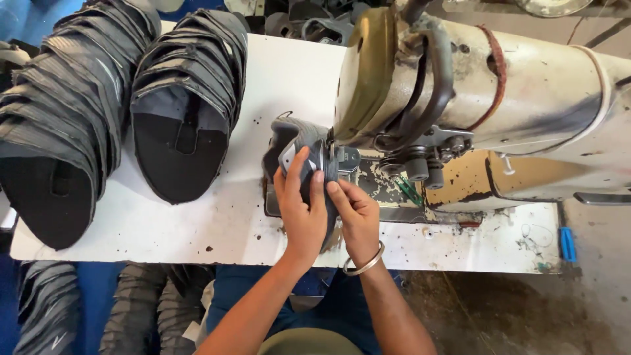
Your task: The person uses a sewing machine to stitch the upper strap onto the sole of a slipper. They repeatedly pick up a slipper, guide it under the machine's needle, and then place the finished product onto a growing stack on the table.
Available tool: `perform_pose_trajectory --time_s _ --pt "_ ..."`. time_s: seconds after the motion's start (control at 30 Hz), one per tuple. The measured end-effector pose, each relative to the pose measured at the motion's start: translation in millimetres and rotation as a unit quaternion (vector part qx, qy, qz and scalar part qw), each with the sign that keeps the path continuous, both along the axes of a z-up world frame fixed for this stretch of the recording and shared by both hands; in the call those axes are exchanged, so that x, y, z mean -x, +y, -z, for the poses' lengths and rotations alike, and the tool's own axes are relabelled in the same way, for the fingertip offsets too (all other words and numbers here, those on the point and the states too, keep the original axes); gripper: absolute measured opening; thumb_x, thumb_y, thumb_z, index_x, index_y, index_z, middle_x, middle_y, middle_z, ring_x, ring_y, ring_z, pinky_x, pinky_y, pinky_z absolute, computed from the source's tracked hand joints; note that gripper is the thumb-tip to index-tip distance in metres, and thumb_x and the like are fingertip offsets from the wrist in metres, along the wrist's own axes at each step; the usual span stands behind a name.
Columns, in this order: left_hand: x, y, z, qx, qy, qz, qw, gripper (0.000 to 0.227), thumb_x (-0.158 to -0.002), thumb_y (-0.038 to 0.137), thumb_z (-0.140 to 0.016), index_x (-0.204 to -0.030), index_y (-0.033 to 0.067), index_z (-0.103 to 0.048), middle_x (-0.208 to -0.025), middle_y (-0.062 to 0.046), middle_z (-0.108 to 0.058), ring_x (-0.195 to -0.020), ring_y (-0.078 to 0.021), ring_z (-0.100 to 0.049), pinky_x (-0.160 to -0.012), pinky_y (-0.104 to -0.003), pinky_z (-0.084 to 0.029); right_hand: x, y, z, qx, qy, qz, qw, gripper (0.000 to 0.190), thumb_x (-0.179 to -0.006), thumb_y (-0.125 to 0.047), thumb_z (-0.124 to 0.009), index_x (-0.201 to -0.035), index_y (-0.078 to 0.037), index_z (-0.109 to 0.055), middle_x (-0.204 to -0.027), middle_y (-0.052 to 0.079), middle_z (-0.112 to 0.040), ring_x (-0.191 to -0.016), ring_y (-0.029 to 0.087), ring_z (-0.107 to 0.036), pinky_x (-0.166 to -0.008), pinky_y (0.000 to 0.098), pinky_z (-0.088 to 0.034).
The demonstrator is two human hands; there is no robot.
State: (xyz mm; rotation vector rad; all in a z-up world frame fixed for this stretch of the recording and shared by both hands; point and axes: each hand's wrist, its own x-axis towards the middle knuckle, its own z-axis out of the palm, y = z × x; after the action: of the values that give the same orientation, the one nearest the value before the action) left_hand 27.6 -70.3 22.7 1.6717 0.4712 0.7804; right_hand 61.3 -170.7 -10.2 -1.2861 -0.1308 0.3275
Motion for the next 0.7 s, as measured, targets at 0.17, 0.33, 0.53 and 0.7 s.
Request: perform_pose_trajectory --time_s 0.17,0.33,0.53,0.7 --pt "-18.4 14.0 -6.9 -0.018 -0.010 -0.012 1.000 0.038 -0.102 0.011 -0.063 -0.140 0.0068 -0.058 -0.133 -0.017 -0.056 -0.123 -0.0324 -0.058 -0.106 -0.039 -0.046 5.5 -26.3 33.7 0.063 -0.033 -0.018 0.997 0.027 -0.103 -0.019 -0.066 -0.114 0.005 -0.073 -0.093 0.004 -0.073 -0.081 0.008 -0.065 -0.074 0.0240 -0.053" --pt "-64.7 71.2 -8.6 -0.119 -0.025 0.078 0.989 0.027 -0.104 0.013 -0.064 -0.130 0.0081 -0.065 -0.125 -0.013 -0.066 -0.119 -0.0300 -0.063 -0.105 -0.037 -0.050 18.3 -55.3 66.6 0.109 0.002 -0.040 0.993 0.031 -0.103 -0.024 -0.061 -0.109 0.003 -0.073 -0.090 0.005 -0.076 -0.079 0.009 -0.068 -0.074 0.0248 -0.055" --pt "-120.1 120.3 15.4 -0.099 -0.005 0.410 0.907 0.026 -0.101 0.018 -0.066 -0.125 0.0082 -0.069 -0.118 -0.009 -0.074 -0.109 -0.0254 -0.070 -0.098 -0.035 -0.052 42.7 -48.1 90.4 0.291 -0.122 -0.029 0.948 0.024 -0.099 -0.023 -0.068 -0.099 0.000 -0.075 -0.082 0.005 -0.076 -0.072 0.008 -0.066 -0.068 0.0243 -0.053" --pt "-61.6 155.9 4.8 -0.164 0.015 0.302 0.939 0.029 -0.101 0.020 -0.069 -0.128 0.0095 -0.070 -0.119 -0.010 -0.070 -0.106 -0.0229 -0.066 -0.093 -0.034 -0.052 47.0 -41.0 86.5 0.349 -0.171 -0.027 0.921 0.021 -0.095 -0.022 -0.071 -0.094 -0.002 -0.075 -0.075 0.004 -0.075 -0.065 0.008 -0.067 -0.063 0.0239 -0.053"
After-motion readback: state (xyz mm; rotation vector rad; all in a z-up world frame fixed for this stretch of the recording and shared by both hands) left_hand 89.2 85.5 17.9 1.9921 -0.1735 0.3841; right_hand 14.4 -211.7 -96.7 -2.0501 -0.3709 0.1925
